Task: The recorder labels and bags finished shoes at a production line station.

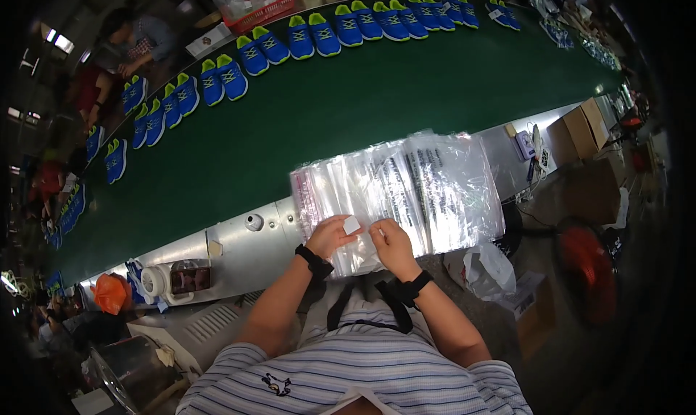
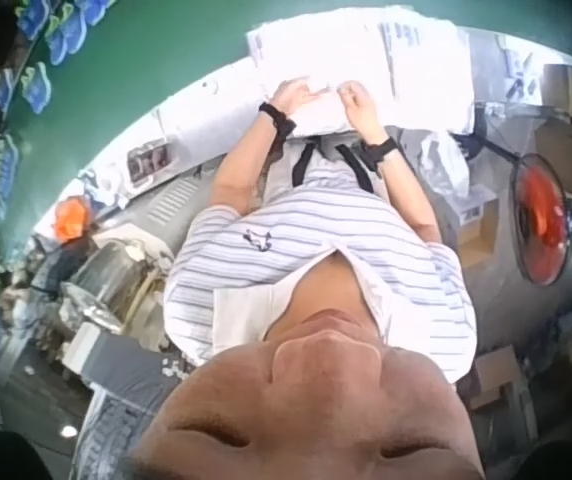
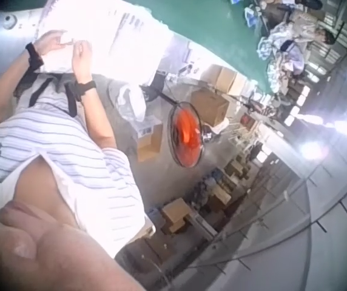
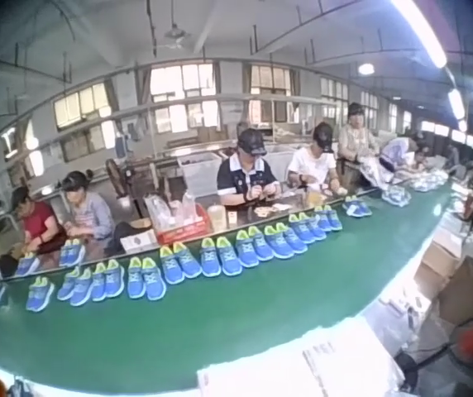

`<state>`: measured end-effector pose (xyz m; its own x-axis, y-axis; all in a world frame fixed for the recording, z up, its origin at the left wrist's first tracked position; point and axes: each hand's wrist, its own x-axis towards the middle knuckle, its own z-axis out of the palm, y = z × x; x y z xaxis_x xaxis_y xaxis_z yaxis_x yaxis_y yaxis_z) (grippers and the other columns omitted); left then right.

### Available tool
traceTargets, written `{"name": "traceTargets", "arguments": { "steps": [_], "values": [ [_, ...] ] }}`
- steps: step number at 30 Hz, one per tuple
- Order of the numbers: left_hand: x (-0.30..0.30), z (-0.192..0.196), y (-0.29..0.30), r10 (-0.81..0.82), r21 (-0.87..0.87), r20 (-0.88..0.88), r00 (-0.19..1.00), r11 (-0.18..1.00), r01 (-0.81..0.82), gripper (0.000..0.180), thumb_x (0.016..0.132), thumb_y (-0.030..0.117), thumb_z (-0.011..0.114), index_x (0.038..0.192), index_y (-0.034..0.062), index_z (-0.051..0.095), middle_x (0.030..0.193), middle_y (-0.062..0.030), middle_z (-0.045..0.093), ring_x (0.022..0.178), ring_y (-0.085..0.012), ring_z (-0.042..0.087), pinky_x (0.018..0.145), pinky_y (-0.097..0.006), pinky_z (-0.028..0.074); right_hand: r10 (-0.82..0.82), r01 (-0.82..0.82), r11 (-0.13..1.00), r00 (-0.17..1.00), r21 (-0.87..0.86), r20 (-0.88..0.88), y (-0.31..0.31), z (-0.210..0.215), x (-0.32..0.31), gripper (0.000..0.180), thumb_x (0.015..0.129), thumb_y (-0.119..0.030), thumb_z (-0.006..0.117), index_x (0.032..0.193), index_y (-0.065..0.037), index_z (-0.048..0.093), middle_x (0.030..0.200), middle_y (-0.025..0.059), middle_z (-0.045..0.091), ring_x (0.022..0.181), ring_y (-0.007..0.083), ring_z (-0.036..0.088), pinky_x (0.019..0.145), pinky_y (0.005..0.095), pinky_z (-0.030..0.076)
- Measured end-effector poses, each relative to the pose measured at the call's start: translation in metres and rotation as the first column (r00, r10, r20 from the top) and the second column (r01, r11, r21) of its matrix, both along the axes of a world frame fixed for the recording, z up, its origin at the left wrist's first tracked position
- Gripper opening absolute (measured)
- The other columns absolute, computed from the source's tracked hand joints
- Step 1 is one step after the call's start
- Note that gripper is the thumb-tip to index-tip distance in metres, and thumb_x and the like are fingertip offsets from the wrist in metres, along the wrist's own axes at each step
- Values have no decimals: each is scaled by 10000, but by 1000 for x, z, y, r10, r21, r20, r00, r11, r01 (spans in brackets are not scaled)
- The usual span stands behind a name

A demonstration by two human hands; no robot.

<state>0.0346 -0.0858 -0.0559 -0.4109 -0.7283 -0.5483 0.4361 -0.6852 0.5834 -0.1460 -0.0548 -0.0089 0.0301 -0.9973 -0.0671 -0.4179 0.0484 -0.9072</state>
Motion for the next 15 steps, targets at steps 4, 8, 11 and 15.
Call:
{"name": "traceTargets", "arguments": {
  "steps": [4, 8, 11, 15],
  "values": [
    [-17, 0, -20, -348, 11, 325, 880, 931, 364, 292, 886, 176, 423, 1101, -16, 472, 994, -120, 571, 862, -195, 602, 790, -331, 491, 175, -188, 969, 981, -160, -89, 1, 8, 13, 143, 812, -174, 571, 868, -42, 575, 841, 102, 587, 697, 283, 583, 588, 336, 451],
    [0, -24, -10, -166, 267, -165, 972, 942, 206, 420, 883, 318, 465, 1171, 14, 430, 969, -167, 519, 891, -258, 557, 795, -425, 480, 339, -394, 915, 865, -82, -369, 15, 4, 21, 375, 730, -271, 665, 1003, -56, 523, 938, 120, 586, 721, 294, 612, 589, 361, 486],
    [3, -19, 3, -70, 387, -266, 961, 906, 173, 537, 870, 423, 477, 1234, 43, 369, 1082, -189, 455, 949, -297, 526, 786, -440, 475, 336, -428, 904, 726, -12, -600, 31, 2, 29, 499, 689, -222, 678, 1099, -31, 468, 1098, 132, 525, 716, 288, 615, 576, 376, 498],
    [-8, 49, 31, 176, -87, 246, 953, 983, -159, 449, 869, 416, 488, 1137, 57, 461, 1034, -109, 521, 915, -205, 556, 750, -322, 481, 197, -352, 923, 779, -156, -595, 27, -19, 24, 287, 756, -162, 597, 995, -8, 555, 994, 151, 574, 687, 297, 612, 576, 372, 491]
  ]
}}
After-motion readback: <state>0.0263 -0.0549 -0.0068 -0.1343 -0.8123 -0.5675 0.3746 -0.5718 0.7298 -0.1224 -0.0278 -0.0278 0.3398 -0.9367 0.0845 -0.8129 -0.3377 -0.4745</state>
